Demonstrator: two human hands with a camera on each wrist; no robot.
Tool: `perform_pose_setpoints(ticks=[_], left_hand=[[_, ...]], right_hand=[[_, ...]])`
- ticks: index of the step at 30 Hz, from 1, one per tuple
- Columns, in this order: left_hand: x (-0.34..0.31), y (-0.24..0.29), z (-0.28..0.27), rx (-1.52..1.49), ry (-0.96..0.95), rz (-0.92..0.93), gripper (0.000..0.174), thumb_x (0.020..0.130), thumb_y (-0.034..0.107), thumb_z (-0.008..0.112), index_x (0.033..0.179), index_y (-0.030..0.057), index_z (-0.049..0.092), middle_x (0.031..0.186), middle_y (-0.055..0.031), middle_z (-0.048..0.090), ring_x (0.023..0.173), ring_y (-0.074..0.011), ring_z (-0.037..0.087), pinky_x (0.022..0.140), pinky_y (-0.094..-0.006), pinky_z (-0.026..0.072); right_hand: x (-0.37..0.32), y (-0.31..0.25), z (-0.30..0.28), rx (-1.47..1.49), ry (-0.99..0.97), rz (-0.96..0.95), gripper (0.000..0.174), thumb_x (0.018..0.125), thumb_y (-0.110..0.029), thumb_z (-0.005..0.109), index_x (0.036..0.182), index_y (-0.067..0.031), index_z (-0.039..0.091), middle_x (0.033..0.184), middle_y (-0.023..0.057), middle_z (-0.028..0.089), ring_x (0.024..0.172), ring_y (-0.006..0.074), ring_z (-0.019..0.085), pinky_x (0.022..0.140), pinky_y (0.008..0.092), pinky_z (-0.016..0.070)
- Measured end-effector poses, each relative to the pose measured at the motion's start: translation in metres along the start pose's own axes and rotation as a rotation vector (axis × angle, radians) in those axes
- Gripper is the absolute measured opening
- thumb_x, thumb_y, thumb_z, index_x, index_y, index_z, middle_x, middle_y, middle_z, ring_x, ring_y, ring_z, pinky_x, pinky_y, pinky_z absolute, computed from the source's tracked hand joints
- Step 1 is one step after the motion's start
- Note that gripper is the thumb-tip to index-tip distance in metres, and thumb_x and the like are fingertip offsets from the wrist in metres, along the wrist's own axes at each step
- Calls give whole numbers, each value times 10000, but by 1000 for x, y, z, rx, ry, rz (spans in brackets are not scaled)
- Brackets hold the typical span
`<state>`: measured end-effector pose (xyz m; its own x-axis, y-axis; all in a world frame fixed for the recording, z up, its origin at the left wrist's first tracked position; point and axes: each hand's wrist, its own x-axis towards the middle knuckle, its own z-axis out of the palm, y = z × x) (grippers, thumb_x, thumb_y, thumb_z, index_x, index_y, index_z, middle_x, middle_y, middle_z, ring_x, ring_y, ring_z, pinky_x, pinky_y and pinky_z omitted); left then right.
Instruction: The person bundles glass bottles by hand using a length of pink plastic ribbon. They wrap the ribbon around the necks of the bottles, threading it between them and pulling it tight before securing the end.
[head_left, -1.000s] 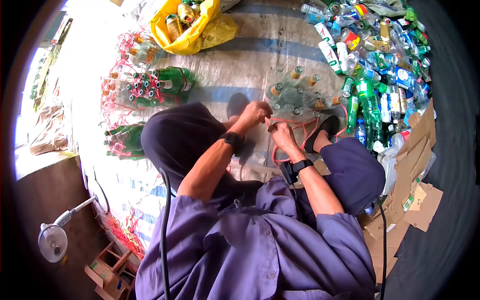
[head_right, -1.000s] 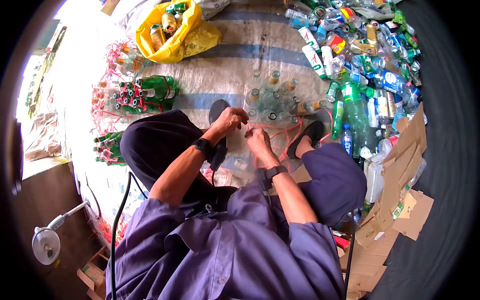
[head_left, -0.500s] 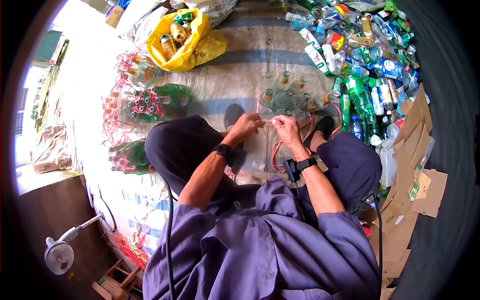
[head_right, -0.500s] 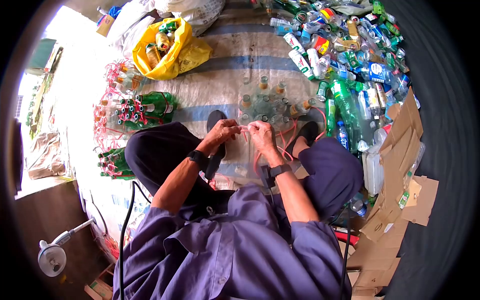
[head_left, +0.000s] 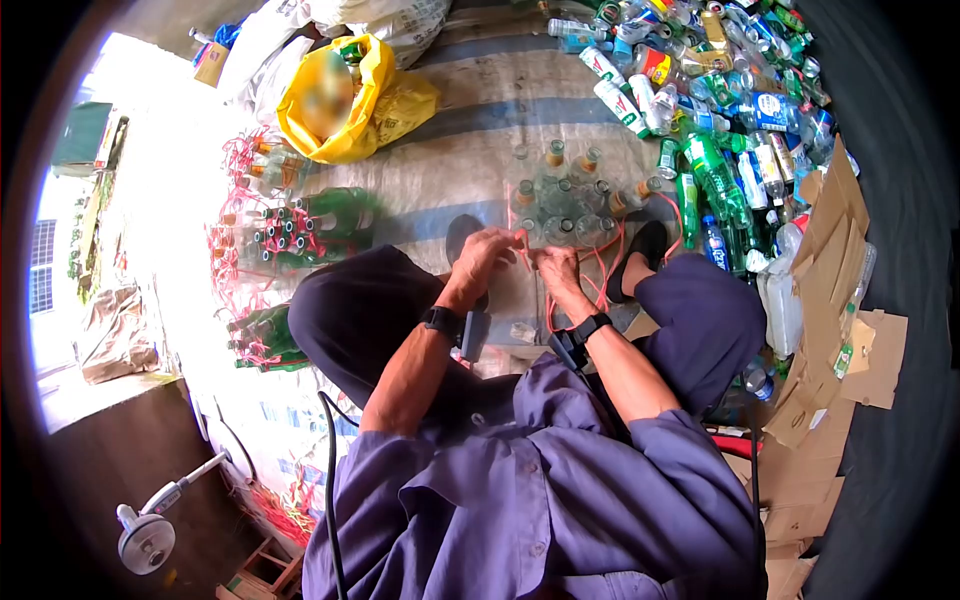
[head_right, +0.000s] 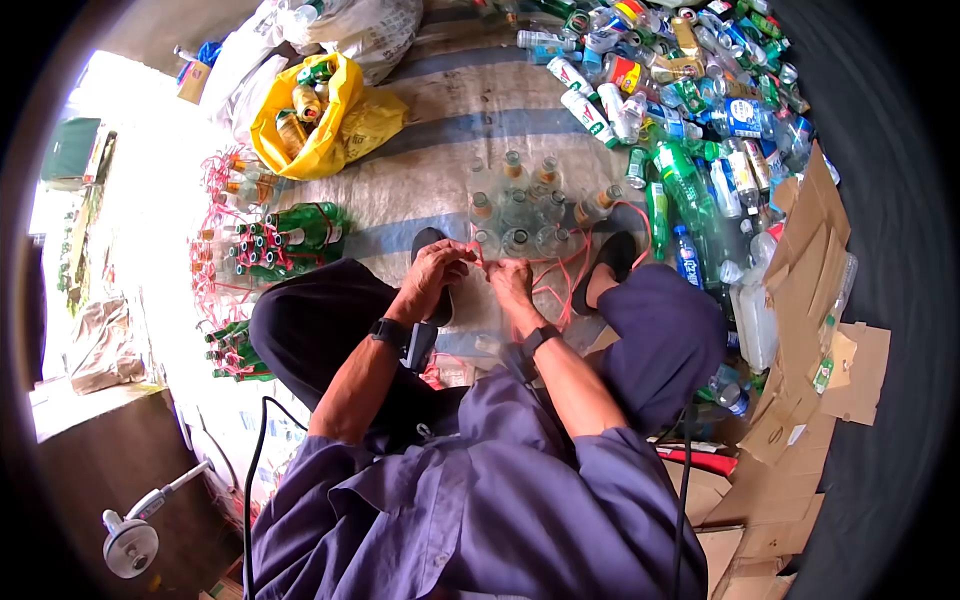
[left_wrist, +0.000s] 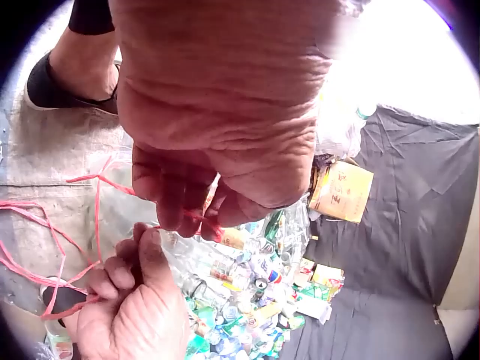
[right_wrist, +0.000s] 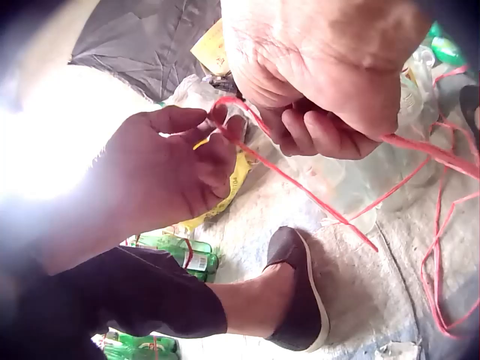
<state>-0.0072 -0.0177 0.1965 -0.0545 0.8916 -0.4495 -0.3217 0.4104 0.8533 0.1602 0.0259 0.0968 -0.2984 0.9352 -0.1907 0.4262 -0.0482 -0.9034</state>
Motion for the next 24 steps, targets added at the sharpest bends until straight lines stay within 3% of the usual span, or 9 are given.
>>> perform_pose_setpoints(ticks=[2,5,10,13,16,18,22,24], left_hand=[[2,-4,-4,92,-33,13,194,941,192,530,1001,44,640,880,-20,657,720,-85,591,663,-208,458],[5,-14,-8,193,-52,47,251,938,160,523,1111,27,647,894,-17,665,733,-77,591,673,-208,461],[9,-18,-3,147,-13,44,339,938,135,512,1239,24,621,903,-13,674,727,-70,589,671,-198,457],[18,-32,-8,173,-31,118,374,942,196,514,1251,8,607,969,-82,686,750,-104,640,626,-241,496],[22,-33,-6,-66,-155,177,387,934,143,535,1296,12,572,969,-87,689,759,-93,646,625,-231,507],[23,-27,-1,260,-38,163,400,899,92,556,1291,9,571,952,-98,703,741,-116,675,644,-254,534],[29,-26,2,467,-10,227,395,908,52,509,1294,5,582,849,-59,700,677,-101,636,618,-250,523],[32,-24,3,764,9,305,424,813,53,598,1230,122,628,926,-123,725,705,-230,709,659,-334,559]], right_hand=[[1,-10,4,186,-41,66,198,815,-157,607,795,-20,748,617,72,672,544,128,597,537,294,463],[4,-25,7,223,-66,186,200,818,-143,607,866,-25,761,650,84,689,583,137,628,563,280,483],[9,-23,10,189,-95,163,201,820,-92,577,894,-35,755,705,118,704,620,174,659,595,317,506],[9,-15,15,110,-72,64,207,820,-74,570,914,-54,753,743,141,707,637,207,668,612,331,510],[7,-10,19,98,-68,19,202,821,-67,578,921,-68,753,759,149,703,650,224,671,608,337,504],[6,-10,19,95,-59,-17,178,827,-58,579,891,-54,745,721,143,692,627,215,660,587,344,494],[6,-11,15,143,-108,83,160,840,-57,574,843,-37,732,682,131,678,600,191,642,570,341,480],[4,-6,18,216,-62,74,170,852,-61,563,793,-26,718,646,111,661,579,166,621,558,330,465]])
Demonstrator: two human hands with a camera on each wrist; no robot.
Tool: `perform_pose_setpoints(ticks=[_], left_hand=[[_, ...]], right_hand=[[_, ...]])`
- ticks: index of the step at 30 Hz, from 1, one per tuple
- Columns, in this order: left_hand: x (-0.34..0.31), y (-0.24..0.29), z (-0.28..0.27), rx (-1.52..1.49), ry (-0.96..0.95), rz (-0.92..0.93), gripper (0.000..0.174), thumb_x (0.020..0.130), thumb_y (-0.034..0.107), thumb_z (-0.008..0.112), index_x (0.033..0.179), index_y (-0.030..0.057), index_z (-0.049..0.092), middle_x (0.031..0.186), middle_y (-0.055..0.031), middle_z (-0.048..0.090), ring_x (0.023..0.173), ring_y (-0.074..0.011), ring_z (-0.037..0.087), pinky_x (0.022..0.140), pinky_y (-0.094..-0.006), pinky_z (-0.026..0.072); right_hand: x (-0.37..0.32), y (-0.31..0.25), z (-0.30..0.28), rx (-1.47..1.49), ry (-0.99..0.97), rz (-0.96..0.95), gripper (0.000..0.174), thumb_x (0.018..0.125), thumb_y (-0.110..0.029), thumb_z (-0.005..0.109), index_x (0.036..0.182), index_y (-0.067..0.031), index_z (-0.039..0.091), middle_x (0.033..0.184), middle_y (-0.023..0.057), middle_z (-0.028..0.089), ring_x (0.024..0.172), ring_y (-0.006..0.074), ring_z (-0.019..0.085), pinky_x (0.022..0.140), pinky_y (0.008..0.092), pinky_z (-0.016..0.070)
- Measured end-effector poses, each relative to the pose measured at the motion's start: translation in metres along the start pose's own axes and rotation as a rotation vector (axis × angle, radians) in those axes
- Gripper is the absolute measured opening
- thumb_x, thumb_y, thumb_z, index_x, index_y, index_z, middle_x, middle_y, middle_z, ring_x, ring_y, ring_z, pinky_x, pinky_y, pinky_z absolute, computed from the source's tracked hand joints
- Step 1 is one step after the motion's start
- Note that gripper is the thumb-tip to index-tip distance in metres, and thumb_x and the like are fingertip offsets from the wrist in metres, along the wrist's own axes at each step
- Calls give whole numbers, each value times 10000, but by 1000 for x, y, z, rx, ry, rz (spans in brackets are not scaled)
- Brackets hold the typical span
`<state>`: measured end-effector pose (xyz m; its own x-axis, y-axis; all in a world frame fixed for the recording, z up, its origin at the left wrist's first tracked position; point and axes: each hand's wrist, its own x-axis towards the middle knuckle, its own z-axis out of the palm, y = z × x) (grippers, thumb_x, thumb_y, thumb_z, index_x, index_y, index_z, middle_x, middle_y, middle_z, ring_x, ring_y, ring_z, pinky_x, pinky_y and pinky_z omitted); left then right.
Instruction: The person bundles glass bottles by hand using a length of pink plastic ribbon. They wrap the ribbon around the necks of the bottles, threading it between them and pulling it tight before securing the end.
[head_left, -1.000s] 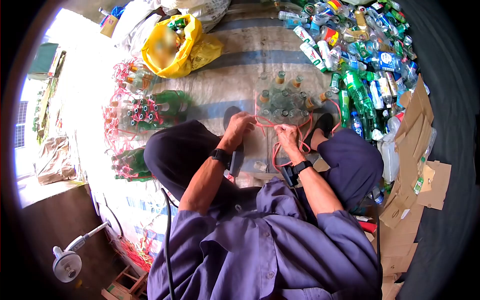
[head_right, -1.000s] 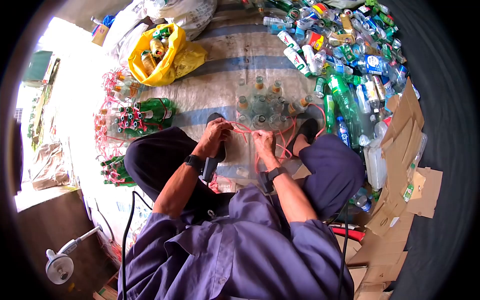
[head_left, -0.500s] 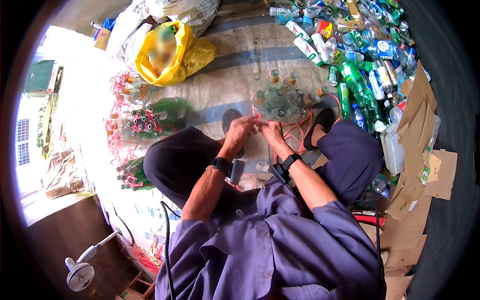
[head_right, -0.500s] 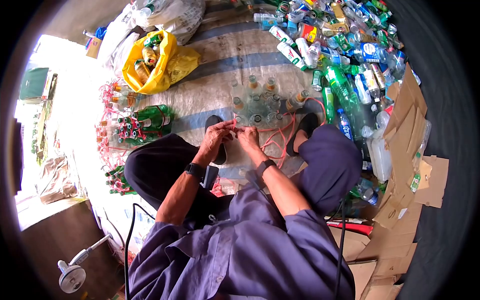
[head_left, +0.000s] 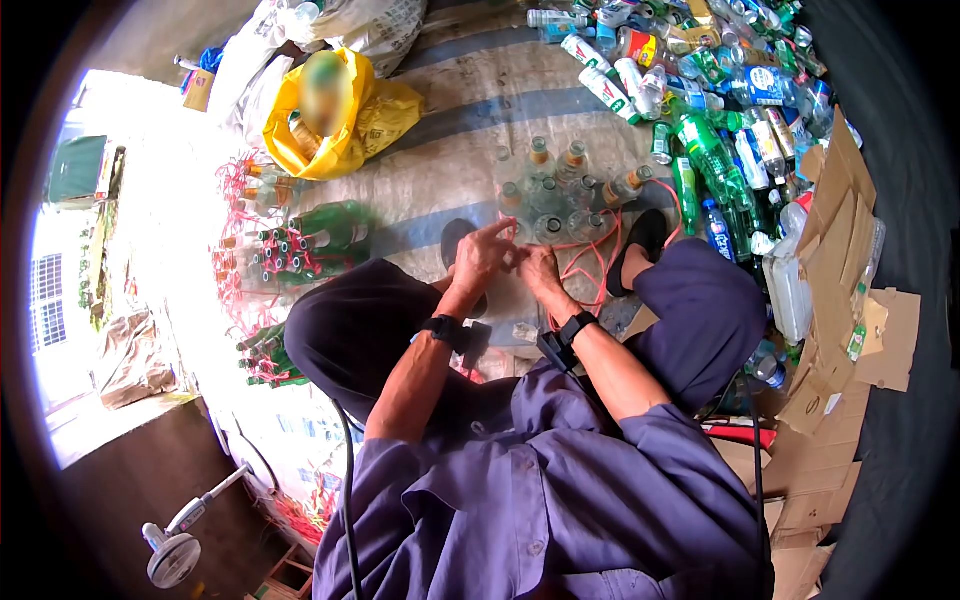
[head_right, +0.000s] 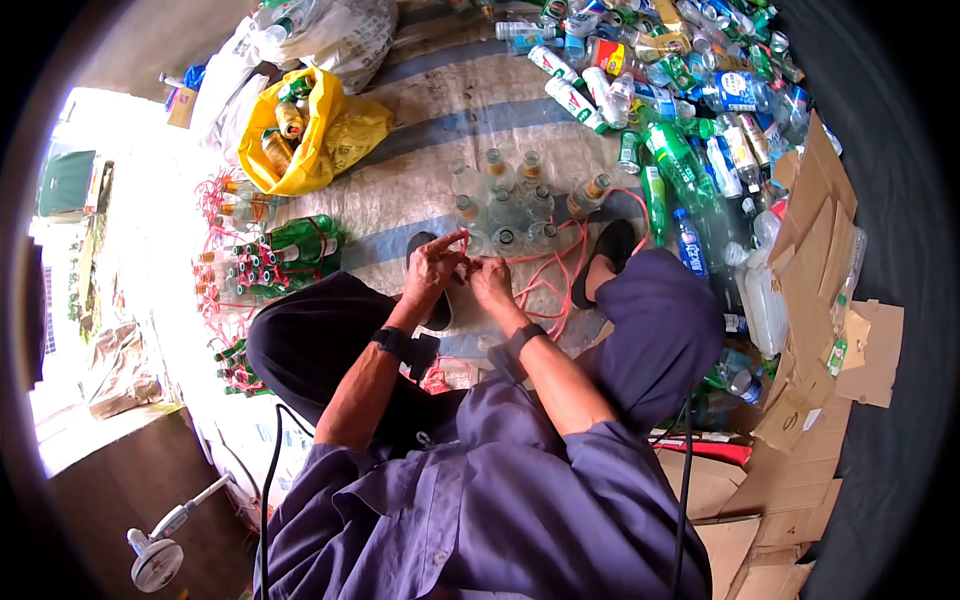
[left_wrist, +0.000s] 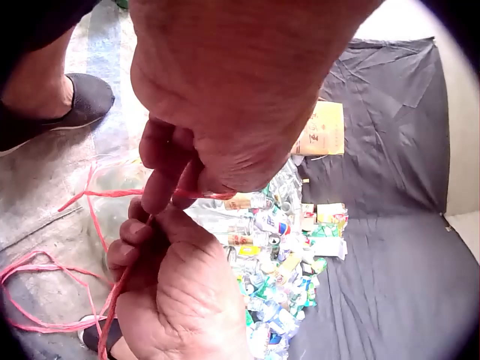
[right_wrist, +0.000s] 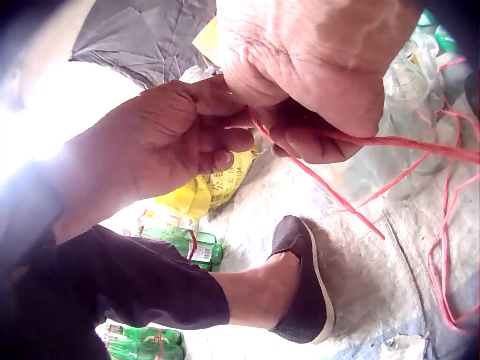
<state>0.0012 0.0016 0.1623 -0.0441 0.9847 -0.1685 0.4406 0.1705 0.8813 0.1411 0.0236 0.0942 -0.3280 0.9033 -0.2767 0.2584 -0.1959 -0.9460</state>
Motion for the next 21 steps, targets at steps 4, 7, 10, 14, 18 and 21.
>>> perform_pose_setpoints(ticks=[4,7,10,14,18,21], left_hand=[[5,18,-2,56,18,-53,388,800,107,628,1183,162,653,841,-117,719,703,-284,695,645,-375,550],[11,27,1,298,84,-78,339,799,190,649,1136,156,666,739,-133,692,706,-325,683,643,-413,538],[16,26,6,451,109,-52,326,846,267,629,1138,123,652,735,-146,685,660,-311,677,610,-389,522],[25,27,9,515,130,-97,264,858,301,626,1043,114,650,724,-178,677,710,-359,674,643,-439,527],[27,27,11,553,147,-138,264,867,333,626,993,102,650,761,-221,676,768,-386,673,683,-463,533],[28,15,11,466,125,-139,272,845,336,650,999,112,668,841,-196,691,769,-368,680,701,-456,535]], right_hand=[[3,12,1,43,-46,-47,195,818,-13,507,715,-21,672,663,37,661,585,92,573,521,260,429],[4,21,2,183,-48,24,187,850,-108,568,779,-7,708,656,125,670,580,184,621,563,334,465],[16,52,10,222,-36,7,195,848,-140,585,781,-5,709,660,139,669,583,192,622,563,343,465],[14,43,7,-69,32,-117,203,843,-157,590,763,-5,697,646,147,657,580,211,619,572,360,473],[-12,-8,-14,71,110,33,186,815,-135,575,715,-11,671,648,183,641,585,289,621,584,403,479],[-11,11,-12,-254,252,-5,175,789,-131,571,689,-17,660,675,201,643,614,326,636,586,420,483]])
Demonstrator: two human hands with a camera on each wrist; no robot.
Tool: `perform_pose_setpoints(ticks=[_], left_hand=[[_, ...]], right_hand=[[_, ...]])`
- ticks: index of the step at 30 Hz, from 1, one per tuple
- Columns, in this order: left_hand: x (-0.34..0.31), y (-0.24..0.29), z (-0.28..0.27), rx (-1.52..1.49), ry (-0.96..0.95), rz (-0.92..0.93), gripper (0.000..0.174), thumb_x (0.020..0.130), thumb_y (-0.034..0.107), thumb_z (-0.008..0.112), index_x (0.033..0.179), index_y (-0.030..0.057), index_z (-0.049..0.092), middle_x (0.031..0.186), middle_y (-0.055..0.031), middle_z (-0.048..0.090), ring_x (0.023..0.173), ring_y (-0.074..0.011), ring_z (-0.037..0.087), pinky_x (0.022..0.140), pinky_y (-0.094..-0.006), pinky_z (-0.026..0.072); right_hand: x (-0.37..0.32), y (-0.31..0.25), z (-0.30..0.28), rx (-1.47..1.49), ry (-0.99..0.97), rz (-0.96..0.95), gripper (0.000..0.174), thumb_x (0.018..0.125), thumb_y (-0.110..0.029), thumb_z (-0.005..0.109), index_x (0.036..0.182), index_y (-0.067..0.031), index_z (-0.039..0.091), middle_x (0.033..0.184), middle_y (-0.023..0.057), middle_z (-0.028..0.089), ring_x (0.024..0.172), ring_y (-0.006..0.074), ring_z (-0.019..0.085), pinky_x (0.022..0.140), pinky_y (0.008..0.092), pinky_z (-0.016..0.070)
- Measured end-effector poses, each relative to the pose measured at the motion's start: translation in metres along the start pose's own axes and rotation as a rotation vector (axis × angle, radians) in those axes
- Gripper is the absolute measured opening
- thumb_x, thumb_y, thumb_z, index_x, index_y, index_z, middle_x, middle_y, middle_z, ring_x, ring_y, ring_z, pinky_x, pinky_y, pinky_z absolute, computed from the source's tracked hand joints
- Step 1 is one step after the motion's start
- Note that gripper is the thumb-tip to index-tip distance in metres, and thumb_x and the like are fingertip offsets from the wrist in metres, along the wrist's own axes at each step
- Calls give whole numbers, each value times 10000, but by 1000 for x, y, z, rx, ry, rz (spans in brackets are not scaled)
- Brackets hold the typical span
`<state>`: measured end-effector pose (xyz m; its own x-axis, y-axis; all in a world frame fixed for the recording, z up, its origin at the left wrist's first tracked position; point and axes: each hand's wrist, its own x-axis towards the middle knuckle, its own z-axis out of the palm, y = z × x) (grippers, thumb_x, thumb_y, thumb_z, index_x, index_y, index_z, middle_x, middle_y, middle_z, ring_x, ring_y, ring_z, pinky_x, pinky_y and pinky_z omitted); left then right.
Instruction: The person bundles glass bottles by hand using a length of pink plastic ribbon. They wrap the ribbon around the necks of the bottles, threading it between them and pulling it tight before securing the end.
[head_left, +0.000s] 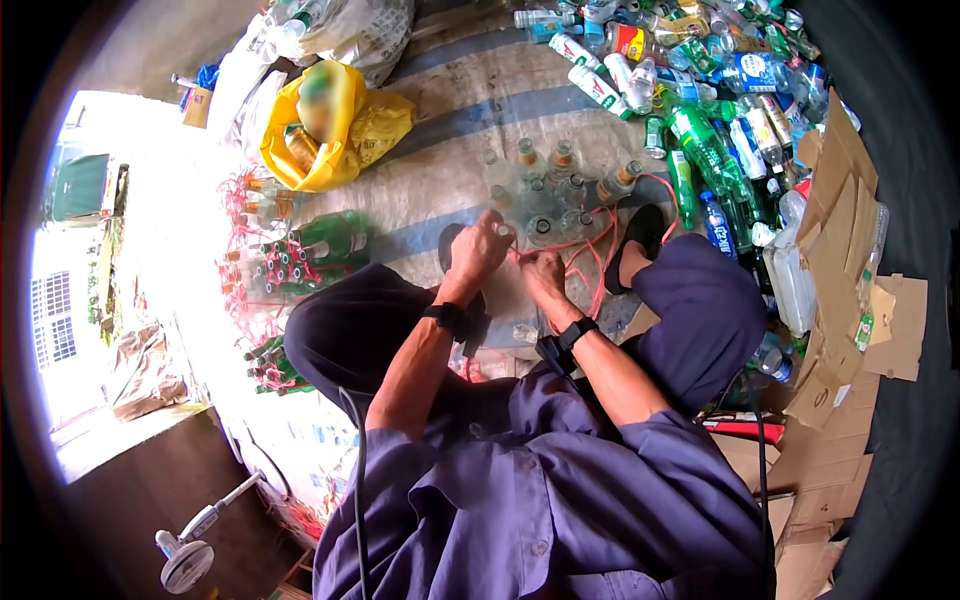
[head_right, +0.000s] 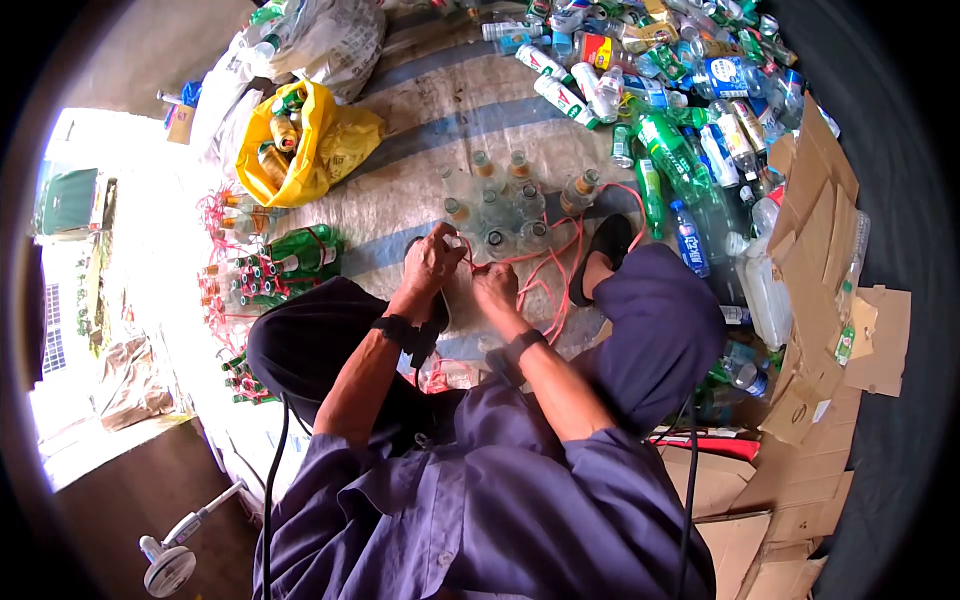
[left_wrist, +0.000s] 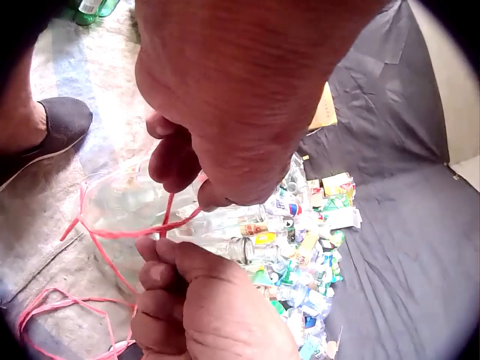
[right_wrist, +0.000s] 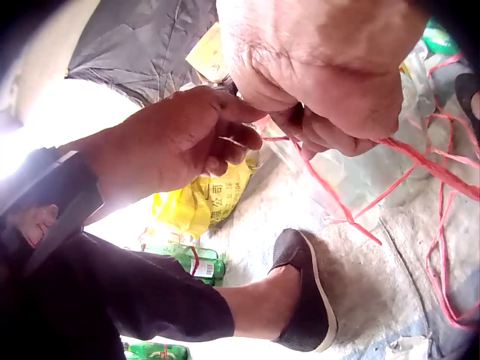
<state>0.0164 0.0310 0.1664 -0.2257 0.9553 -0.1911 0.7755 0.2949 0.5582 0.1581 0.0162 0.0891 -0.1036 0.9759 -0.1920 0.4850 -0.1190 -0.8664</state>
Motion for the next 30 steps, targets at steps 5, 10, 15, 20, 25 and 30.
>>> perform_pose_setpoints(ticks=[5,10,15,20,25,30], left_hand=[[6,-36,16,170,32,448,290,804,343,685,1007,136,696,919,-99,706,720,-289,690,703,-420,541],[4,-6,4,-130,-67,-7,308,778,319,690,1032,145,697,852,-69,713,664,-226,688,674,-372,541],[2,12,-9,-224,-119,-246,346,750,305,697,1060,151,684,670,-77,684,595,-203,681,621,-354,529],[1,18,-19,-133,-154,-228,350,753,300,725,1050,122,680,640,-65,680,554,-172,678,604,-314,540],[3,9,-12,-143,-162,-277,347,763,326,728,1058,148,686,630,-53,672,589,-183,682,608,-333,530],[-2,13,4,-11,-14,-263,391,747,365,718,1082,170,673,746,-93,706,718,-246,701,705,-389,528]], right_hand=[[4,-16,-36,-83,-66,-106,191,786,-158,579,676,-21,655,694,194,652,632,332,648,587,414,495],[-5,-33,-35,50,-111,-112,167,806,-144,587,703,-44,673,716,171,669,609,318,643,564,417,491],[-27,-42,-20,-217,-156,-298,217,818,-150,582,678,11,622,671,257,621,661,393,652,561,453,501],[-31,-49,-15,-153,-242,-336,229,831,-166,566,719,16,650,655,284,596,673,447,637,594,508,503],[-26,-30,-21,-72,-95,-302,211,800,-111,567,633,13,601,661,247,601,627,434,610,565,487,489],[-9,-8,-36,-383,-78,-590,252,795,-126,564,589,19,552,589,228,565,555,412,573,540,487,452]])
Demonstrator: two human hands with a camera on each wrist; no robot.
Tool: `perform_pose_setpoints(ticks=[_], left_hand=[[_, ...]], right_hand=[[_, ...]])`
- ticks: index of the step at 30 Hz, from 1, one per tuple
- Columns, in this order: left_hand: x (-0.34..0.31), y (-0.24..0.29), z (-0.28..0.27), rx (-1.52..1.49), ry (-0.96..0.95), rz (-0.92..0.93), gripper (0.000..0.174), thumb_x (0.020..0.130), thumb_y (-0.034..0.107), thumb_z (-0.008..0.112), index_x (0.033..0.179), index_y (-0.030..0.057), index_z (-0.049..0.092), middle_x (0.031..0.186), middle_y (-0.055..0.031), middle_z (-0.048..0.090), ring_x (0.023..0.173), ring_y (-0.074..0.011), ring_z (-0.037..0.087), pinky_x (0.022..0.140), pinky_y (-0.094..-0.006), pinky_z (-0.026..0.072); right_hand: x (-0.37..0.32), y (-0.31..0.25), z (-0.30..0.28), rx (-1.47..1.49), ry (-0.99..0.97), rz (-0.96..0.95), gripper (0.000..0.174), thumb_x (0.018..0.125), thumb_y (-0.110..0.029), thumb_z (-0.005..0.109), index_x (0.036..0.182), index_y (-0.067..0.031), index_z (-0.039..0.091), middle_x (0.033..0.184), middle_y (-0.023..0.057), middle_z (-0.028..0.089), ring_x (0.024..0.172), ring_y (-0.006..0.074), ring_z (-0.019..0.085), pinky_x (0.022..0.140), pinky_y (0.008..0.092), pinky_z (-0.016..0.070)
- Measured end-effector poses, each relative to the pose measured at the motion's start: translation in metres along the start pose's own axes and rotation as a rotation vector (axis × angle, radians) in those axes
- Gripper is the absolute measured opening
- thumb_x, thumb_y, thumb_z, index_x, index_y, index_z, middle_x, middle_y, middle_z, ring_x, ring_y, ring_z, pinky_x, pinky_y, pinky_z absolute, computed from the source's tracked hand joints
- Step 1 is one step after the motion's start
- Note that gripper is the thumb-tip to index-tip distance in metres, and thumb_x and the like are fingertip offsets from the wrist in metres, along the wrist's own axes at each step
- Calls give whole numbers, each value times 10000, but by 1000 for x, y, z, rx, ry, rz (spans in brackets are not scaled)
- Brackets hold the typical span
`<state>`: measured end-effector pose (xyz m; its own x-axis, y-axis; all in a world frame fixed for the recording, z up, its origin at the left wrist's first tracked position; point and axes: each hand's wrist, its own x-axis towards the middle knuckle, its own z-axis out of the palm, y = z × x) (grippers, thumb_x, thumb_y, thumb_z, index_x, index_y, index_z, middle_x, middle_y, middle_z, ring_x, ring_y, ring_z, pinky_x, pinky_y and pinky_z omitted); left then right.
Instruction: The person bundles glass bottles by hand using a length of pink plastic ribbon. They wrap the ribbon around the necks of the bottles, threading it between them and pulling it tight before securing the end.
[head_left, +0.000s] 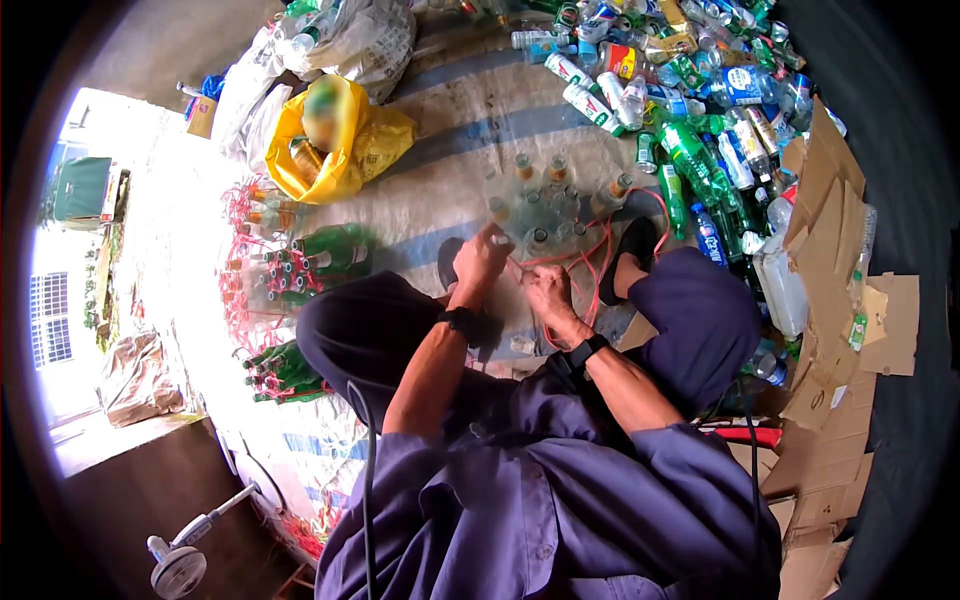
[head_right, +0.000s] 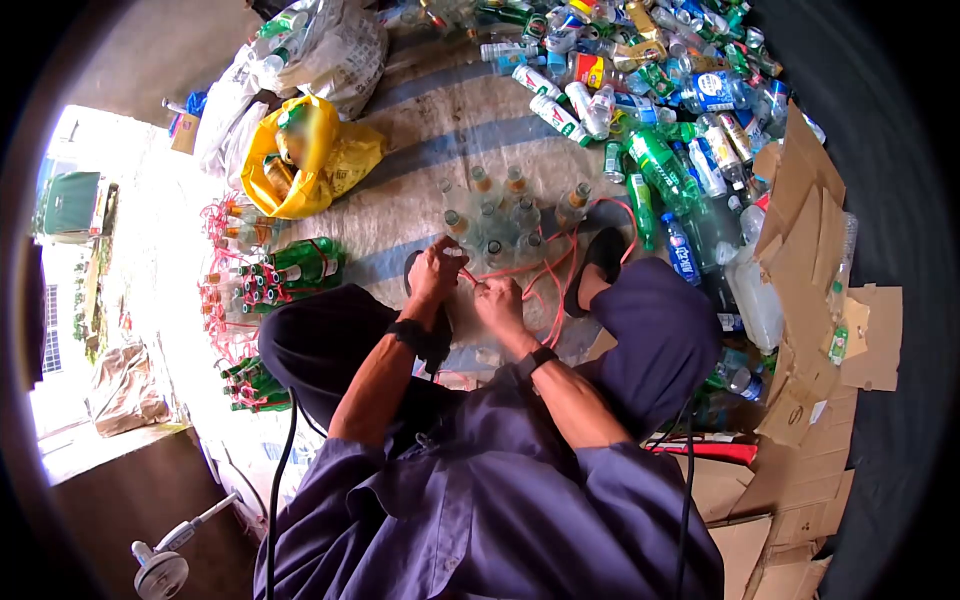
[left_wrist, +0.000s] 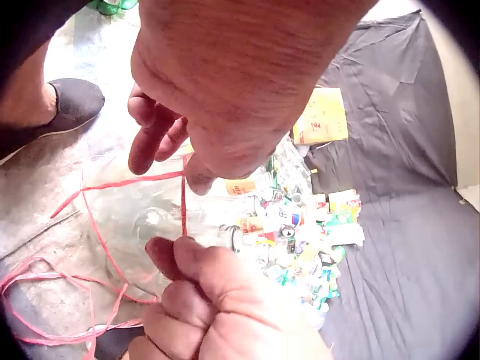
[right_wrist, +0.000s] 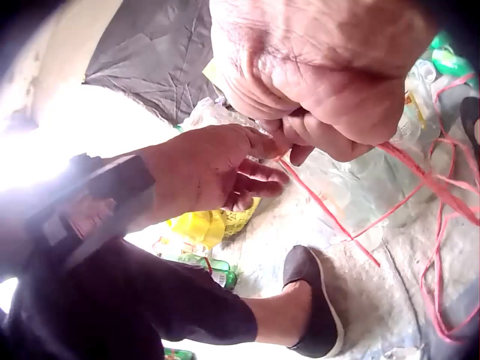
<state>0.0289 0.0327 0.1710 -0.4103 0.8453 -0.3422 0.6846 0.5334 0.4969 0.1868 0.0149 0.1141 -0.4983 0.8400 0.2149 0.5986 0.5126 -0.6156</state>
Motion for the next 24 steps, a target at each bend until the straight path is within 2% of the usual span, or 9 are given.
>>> perform_pose_setpoints(ticks=[1,4,8,10,14,17,19,22,24], left_hand=[[1,-2,2,-41,-9,-2,398,758,372,717,1100,174,666,796,-116,713,760,-277,703,725,-402,525],[2,-4,-2,-210,-131,-67,403,770,372,711,1119,176,660,830,-119,715,736,-276,707,716,-398,528],[0,-19,5,-330,-156,-57,468,789,396,704,1153,110,633,802,-135,708,679,-258,706,672,-372,534],[10,-44,30,-432,-140,28,559,811,431,693,1165,10,590,787,-146,695,613,-227,692,618,-353,536],[-10,-29,10,-573,-150,9,618,837,460,675,1164,-51,558,814,-161,689,607,-224,685,597,-343,538],[-20,-18,-8,-647,-299,-109,649,875,518,620,1169,-57,555,845,-154,687,655,-233,689,601,-339,537],[-27,-16,-13,-684,-458,-150,615,954,566,478,1130,-13,589,862,-127,707,757,-218,707,595,-308,518],[-44,-13,-19,-815,-659,-55,666,953,614,431,1161,-2,574,891,-143,703,883,-245,696,646,-298,517],[-53,-6,-31,-828,-763,-73,519,973,473,492,1216,18,548,987,-143,696,985,-286,673,724,-330,529]], right_hand=[[-1,-2,9,227,97,243,257,800,-132,555,592,20,558,588,222,568,548,393,580,547,478,452],[-6,-2,14,491,81,509,245,772,-139,589,588,19,552,619,242,576,559,401,585,551,469,449],[-7,-2,13,683,69,651,249,764,-153,612,585,10,551,580,179,585,508,326,577,518,430,433],[3,-25,-30,1057,-66,1068,129,807,-98,640,686,-76,600,571,-74,429,424,78,373,382,253,260],[-1,-20,-22,1327,-30,1201,118,838,-104,646,736,-92,588,572,-90,384,417,36,314,370,197,215],[-4,-15,-23,1538,-11,1148,119,876,-118,628,769,-98,580,576,-83,401,415,28,315,362,187,230],[4,-14,-26,1776,32,1298,63,905,-120,594,853,-87,582,582,-73,423,414,29,327,356,181,247],[10,-11,-27,1913,60,1269,58,918,-127,573,920,-69,576,597,-61,449,420,31,339,356,177,261],[11,-8,-25,1911,80,1284,69,915,-119,569,928,-51,571,606,-58,451,423,42,342,374,175,283]])
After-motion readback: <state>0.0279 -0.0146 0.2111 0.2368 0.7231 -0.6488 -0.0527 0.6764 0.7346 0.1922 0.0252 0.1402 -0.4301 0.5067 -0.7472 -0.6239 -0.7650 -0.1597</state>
